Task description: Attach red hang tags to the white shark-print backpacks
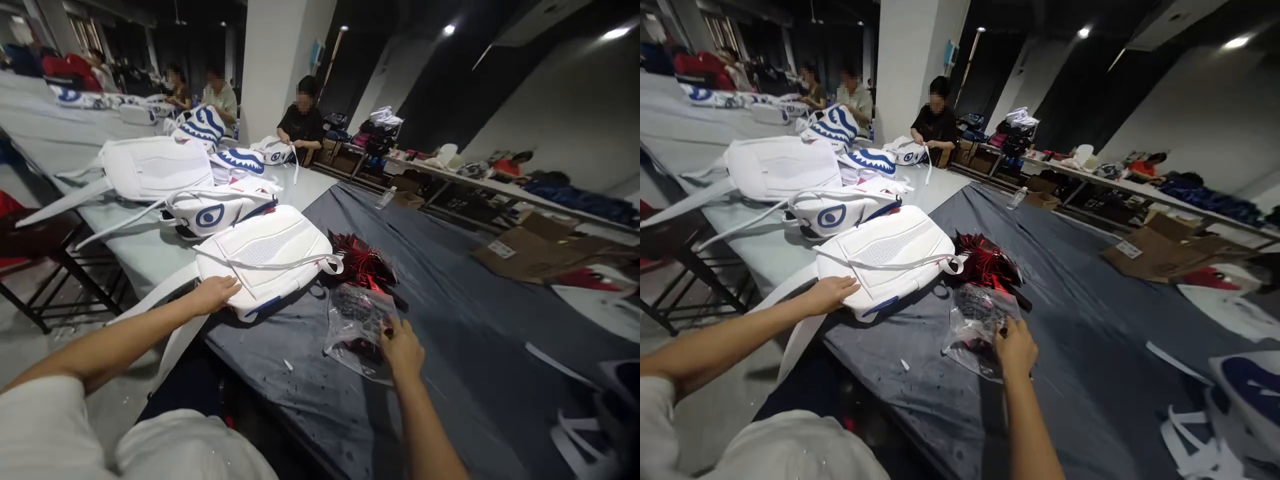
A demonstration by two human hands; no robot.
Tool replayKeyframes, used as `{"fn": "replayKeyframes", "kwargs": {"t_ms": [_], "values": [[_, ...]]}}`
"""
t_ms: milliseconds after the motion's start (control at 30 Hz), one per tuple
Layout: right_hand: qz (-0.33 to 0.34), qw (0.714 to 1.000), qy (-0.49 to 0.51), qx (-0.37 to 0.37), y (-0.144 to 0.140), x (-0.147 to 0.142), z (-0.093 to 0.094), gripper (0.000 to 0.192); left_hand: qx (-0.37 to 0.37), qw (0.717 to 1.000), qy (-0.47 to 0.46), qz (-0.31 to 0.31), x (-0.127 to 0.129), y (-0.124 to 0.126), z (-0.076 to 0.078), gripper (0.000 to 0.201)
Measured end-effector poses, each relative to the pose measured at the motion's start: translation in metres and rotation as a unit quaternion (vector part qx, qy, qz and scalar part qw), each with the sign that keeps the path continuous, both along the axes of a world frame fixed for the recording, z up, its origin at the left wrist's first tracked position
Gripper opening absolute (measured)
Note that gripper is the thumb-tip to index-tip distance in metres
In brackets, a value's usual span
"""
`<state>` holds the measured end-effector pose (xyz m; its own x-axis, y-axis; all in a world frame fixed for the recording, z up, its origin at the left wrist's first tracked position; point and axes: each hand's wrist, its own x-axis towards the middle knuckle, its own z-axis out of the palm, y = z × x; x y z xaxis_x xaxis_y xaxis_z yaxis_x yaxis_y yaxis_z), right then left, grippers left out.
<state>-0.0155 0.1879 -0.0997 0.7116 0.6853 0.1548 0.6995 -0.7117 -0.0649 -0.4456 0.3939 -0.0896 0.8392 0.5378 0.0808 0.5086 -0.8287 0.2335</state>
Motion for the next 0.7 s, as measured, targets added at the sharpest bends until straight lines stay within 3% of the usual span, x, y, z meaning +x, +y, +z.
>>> {"fn": "replayKeyframes", "kwargs": {"t_ms": [100, 200, 267, 333, 467, 600, 700], "values": [[0.103, 0.990, -0.032, 0.087, -0.018, -0.046, 0.018, 0.050, -0.027, 0.999, -0.015, -0.010, 0.015, -0.072, -0.011, 0.047], [0.219, 0.955, -0.080, 0.186, -0.015, -0.100, 0.034, 0.047, -0.054, 0.996, -0.003, -0.073, 0.021, -0.161, -0.023, 0.061], [0.309, 0.927, -0.082, 0.198, -0.001, -0.137, 0.041, 0.045, -0.067, 0.975, -0.019, -0.212, 0.015, -0.195, -0.032, 0.068], [0.385, 0.914, -0.055, 0.119, 0.016, -0.173, 0.044, 0.045, -0.057, 0.949, -0.064, -0.303, 0.004, -0.199, -0.043, 0.073], [0.414, 0.908, -0.009, -0.063, 0.033, -0.236, 0.038, 0.034, -0.029, 0.939, -0.089, -0.331, -0.003, -0.177, -0.078, 0.077], [0.363, 0.921, 0.028, -0.137, 0.001, -0.265, 0.022, 0.022, -0.003, 0.945, -0.012, -0.327, 0.012, -0.183, -0.117, 0.068], [0.291, 0.937, 0.062, -0.184, -0.044, -0.262, 0.011, 0.015, 0.017, 0.942, 0.009, -0.336, 0.016, -0.194, -0.115, 0.062]]}}
